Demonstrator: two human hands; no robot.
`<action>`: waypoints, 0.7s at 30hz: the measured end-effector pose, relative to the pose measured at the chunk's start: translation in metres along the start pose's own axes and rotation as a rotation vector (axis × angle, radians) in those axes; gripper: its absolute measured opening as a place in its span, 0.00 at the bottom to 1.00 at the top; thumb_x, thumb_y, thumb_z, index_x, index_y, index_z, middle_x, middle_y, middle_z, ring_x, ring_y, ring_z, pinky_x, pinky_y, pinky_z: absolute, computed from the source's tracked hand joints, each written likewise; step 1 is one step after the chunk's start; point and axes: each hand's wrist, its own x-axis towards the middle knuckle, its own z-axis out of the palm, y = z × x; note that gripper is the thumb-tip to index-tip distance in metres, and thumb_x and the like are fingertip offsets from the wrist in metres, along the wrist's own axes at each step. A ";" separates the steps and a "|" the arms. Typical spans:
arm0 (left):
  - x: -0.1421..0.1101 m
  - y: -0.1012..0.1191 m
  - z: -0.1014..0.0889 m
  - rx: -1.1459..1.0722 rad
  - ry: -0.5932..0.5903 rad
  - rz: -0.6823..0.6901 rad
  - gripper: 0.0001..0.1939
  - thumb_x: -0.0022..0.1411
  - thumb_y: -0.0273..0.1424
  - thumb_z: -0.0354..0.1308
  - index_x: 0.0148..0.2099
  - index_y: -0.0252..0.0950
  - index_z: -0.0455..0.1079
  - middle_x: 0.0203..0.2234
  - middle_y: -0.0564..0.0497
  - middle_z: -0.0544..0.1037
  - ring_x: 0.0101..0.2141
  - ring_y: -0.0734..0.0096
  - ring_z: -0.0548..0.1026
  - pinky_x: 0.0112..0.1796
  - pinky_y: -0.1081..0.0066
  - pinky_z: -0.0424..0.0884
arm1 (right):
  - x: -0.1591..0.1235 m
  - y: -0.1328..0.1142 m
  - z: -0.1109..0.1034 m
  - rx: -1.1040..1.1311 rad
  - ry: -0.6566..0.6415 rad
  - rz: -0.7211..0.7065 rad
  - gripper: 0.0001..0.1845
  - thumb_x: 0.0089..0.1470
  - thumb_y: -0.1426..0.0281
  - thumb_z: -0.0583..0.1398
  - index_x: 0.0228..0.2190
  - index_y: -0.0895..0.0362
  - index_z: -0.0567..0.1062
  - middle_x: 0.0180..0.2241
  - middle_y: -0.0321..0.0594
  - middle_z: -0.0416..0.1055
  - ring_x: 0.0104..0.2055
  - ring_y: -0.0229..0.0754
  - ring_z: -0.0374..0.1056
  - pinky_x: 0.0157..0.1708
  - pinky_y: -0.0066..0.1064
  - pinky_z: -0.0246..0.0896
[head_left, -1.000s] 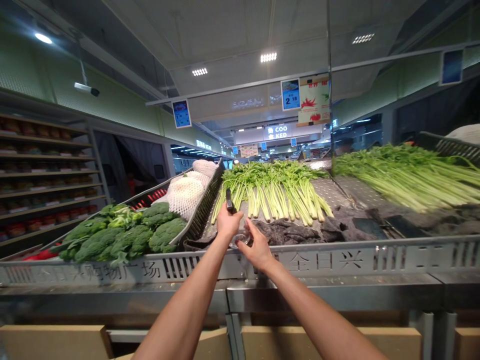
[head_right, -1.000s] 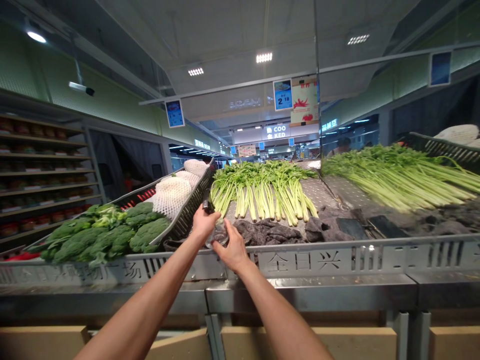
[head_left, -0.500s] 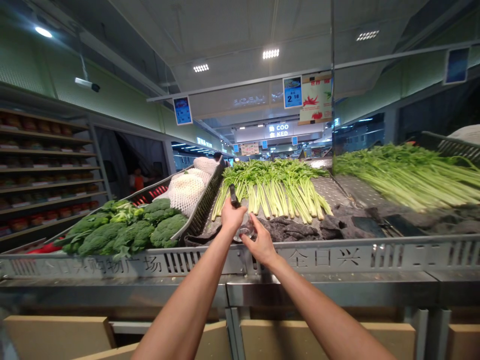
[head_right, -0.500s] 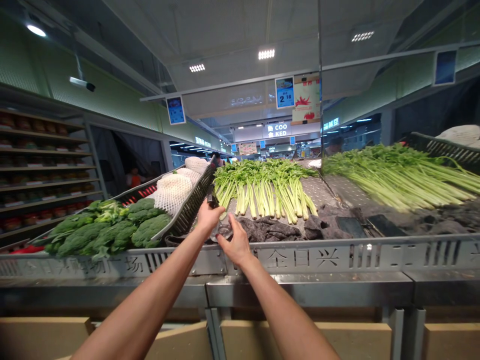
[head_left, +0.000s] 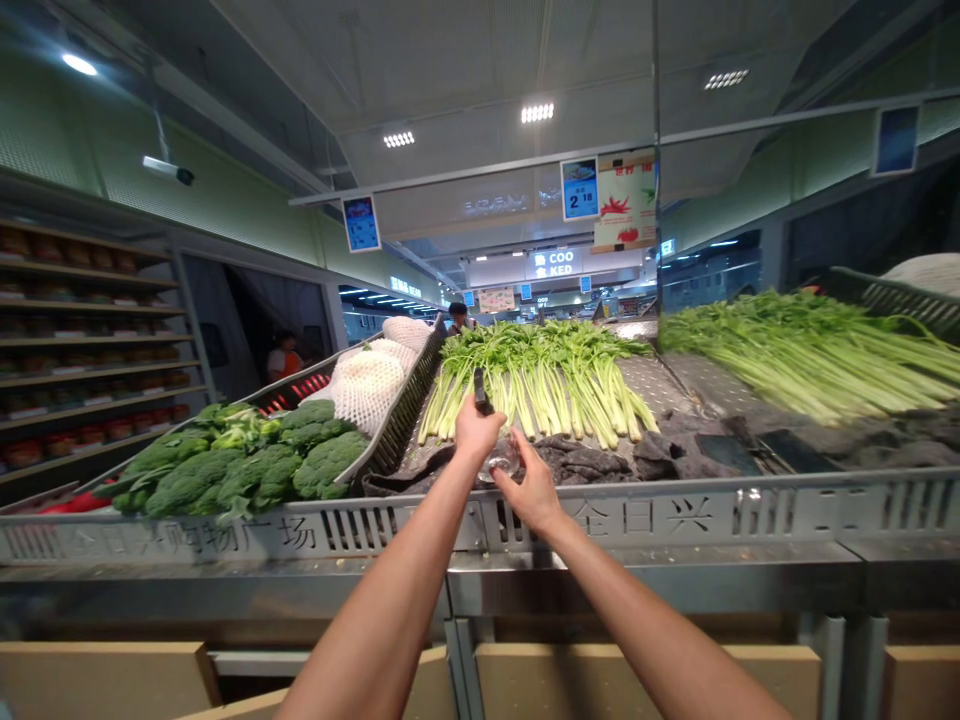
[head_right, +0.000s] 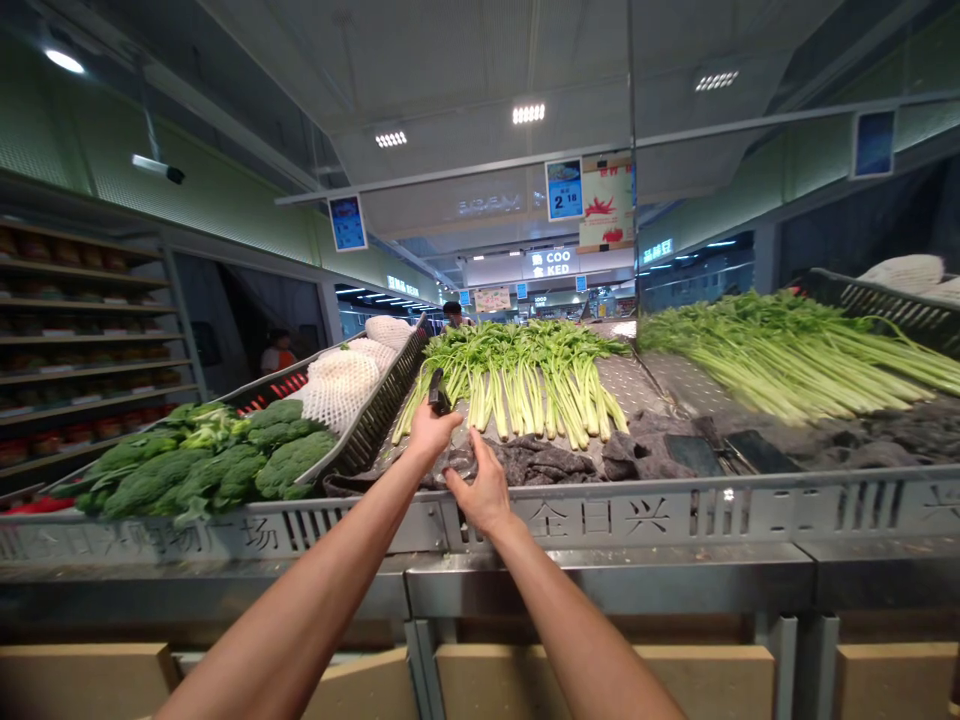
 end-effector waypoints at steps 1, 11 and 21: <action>0.000 0.001 0.001 -0.008 -0.005 0.004 0.11 0.38 0.30 0.55 0.30 0.36 0.63 0.19 0.56 0.65 0.21 0.77 0.63 0.23 0.76 0.58 | 0.000 0.000 -0.001 -0.004 0.005 0.002 0.34 0.41 0.66 0.56 0.51 0.61 0.56 0.47 0.48 0.62 0.48 0.45 0.58 0.46 0.37 0.55; -0.008 0.018 0.023 0.003 -0.055 -0.004 0.11 0.39 0.29 0.55 0.30 0.35 0.63 0.21 0.55 0.67 0.22 0.77 0.63 0.24 0.76 0.58 | -0.003 0.010 -0.018 -0.036 0.080 0.024 0.34 0.40 0.66 0.56 0.50 0.62 0.56 0.46 0.48 0.62 0.48 0.45 0.59 0.46 0.37 0.55; -0.019 0.031 0.037 0.001 -0.114 0.026 0.14 0.40 0.29 0.55 0.34 0.36 0.63 0.23 0.55 0.69 0.23 0.75 0.65 0.24 0.76 0.58 | -0.006 0.020 -0.034 -0.062 0.129 0.028 0.34 0.40 0.65 0.56 0.50 0.63 0.56 0.45 0.49 0.63 0.46 0.45 0.60 0.45 0.36 0.57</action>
